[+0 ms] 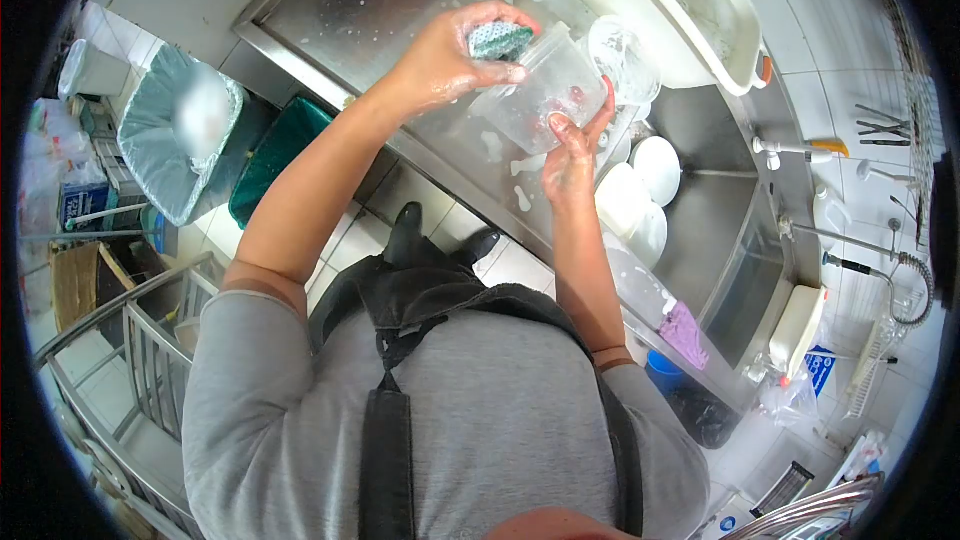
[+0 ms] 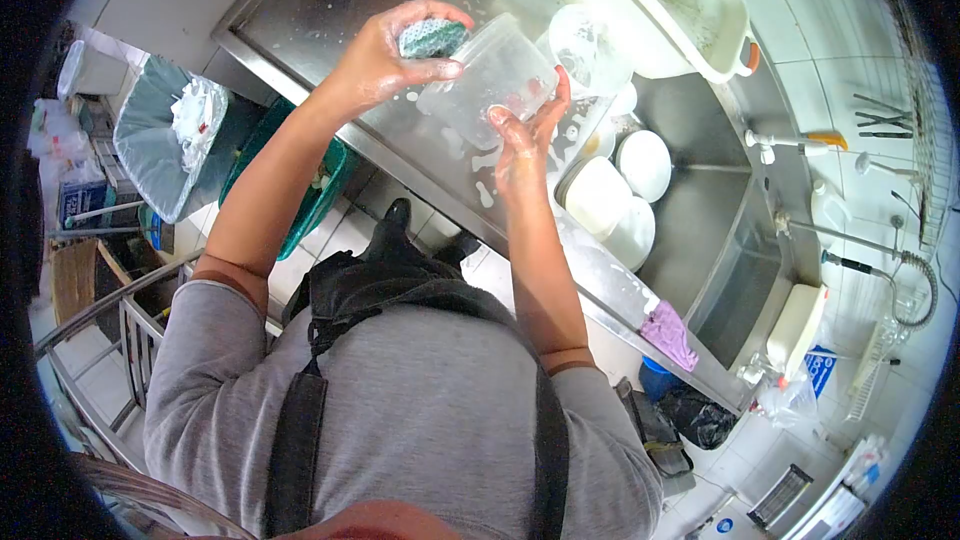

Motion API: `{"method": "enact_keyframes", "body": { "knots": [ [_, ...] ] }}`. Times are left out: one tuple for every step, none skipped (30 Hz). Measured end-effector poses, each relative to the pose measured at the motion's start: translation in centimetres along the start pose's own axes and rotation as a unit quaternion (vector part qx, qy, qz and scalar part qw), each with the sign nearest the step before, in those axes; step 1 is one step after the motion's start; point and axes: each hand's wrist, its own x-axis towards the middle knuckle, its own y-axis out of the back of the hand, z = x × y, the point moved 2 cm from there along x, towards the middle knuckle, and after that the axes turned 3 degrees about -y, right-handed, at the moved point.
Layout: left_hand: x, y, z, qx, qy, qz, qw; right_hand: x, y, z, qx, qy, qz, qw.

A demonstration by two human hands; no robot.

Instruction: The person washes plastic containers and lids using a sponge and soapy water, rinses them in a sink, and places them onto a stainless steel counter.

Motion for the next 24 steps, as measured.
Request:
{"method": "enact_keyframes", "body": {
  "knots": [
    [-0.1, 0.2, 0.0, -0.001, 0.002, 0.0, 1.0, -0.1, -0.2, -0.2, -0.029, 0.014, 0.001, 0.999],
    [-0.1, 0.4, 0.0, -0.013, 0.021, -0.013, 1.0, -0.2, -0.2, -0.2, -0.029, 0.011, 0.0, 1.0],
    [-0.1, 0.6, -0.1, -0.025, 0.04, -0.026, 0.999, -0.2, -0.1, -0.3, -0.047, 0.008, 0.003, 0.999],
    [-0.1, 0.8, -0.3, -0.025, 0.041, -0.025, 0.999, -0.3, -0.1, -0.3, -0.065, 0.005, 0.007, 0.998],
    [-0.1, 0.8, -0.6, -0.046, 0.051, -0.034, 0.997, -0.3, 0.0, -0.2, -0.065, 0.004, 0.007, 0.998],
    [-0.2, 0.8, -0.8, -0.068, 0.061, -0.043, 0.995, -0.3, 0.2, -0.1, -0.063, -0.002, 0.005, 0.998],
    [-0.1, 0.8, -0.9, -0.069, 0.062, -0.043, 0.995, -0.3, 0.4, 0.1, -0.062, -0.008, 0.004, 0.998],
    [-0.2, 0.8, -0.9, -0.064, 0.077, -0.046, 0.994, -0.3, 0.6, 0.3, -0.063, -0.009, 0.004, 0.998],
    [-0.2, 0.8, -1.0, -0.058, 0.091, -0.049, 0.993, -0.2, 0.9, 0.5, -0.06, -0.013, 0.004, 0.998],
    [-0.2, 0.6, -1.3, -0.059, 0.093, -0.048, 0.993, -0.2, 1.0, 0.7, -0.057, -0.017, 0.005, 0.998],
    [-0.2, 0.4, -1.6, -0.026, 0.069, -0.041, 0.996, -0.2, 0.9, 0.8, -0.058, -0.019, 0.005, 0.998],
    [-0.1, 0.2, -1.7, 0.006, 0.044, -0.034, 0.998, -0.3, 0.8, 0.8, -0.06, -0.017, 0.013, 0.998],
    [0.0, 0.1, -1.8, 0.006, 0.046, -0.033, 0.998, -0.4, 0.8, 0.9, -0.062, -0.014, 0.021, 0.998],
    [0.1, 0.1, -1.8, 0.065, 0.053, -0.013, 0.996, -0.6, 1.0, 0.8, -0.062, -0.015, 0.022, 0.998],
    [0.3, 0.2, -1.9, 0.124, 0.059, 0.008, 0.99, -0.7, 1.2, 0.8, -0.025, -0.034, 0.024, 0.999],
    [0.7, 0.6, -2.3, 0.124, 0.059, 0.008, 0.99, -0.7, 1.4, 0.8, 0.011, -0.053, 0.025, 0.998],
    [1.2, 1.8, -2.8, 0.172, 0.018, 0.05, 0.984, -0.5, 1.7, 0.8, 0.011, -0.052, 0.024, 0.998],
    [1.6, 3.0, -3.3, 0.219, -0.023, 0.092, 0.971, -0.2, 1.9, 1.1, 0.11, -0.071, -0.014, 0.991],
    [1.9, 4.4, -2.9, 0.227, -0.019, 0.122, 0.966, 0.1, 2.1, 1.5, 0.207, -0.09, -0.05, 0.973],
    [2.2, 5.8, -2.5, 0.235, -0.015, 0.152, 0.96, 0.7, 2.1, 1.9, 0.207, -0.09, -0.049, 0.973],
    [2.6, 6.4, 0.4, 0.209, -0.094, 0.156, 0.961, 1.4, 2.0, 2.6, 0.227, -0.117, -0.033, 0.966],
    [2.7, 7.1, 2.1, 0.195, -0.032, 0.202, 0.959, 2.2, 2.0, 3.2, 0.248, -0.143, -0.017, 0.958],
    [2.9, 7.3, 3.4, 0.093, 0.005, 0.26, 0.961, 2.8, 2.6, 4.1, 0.25, -0.142, -0.016, 0.958],
    [3.0, 8.0, 4.4, 0.158, -0.026, 0.281, 0.946, 3.3, 2.8, 4.8, 0.216, -0.132, 0.005, 0.968]
  ]
}}
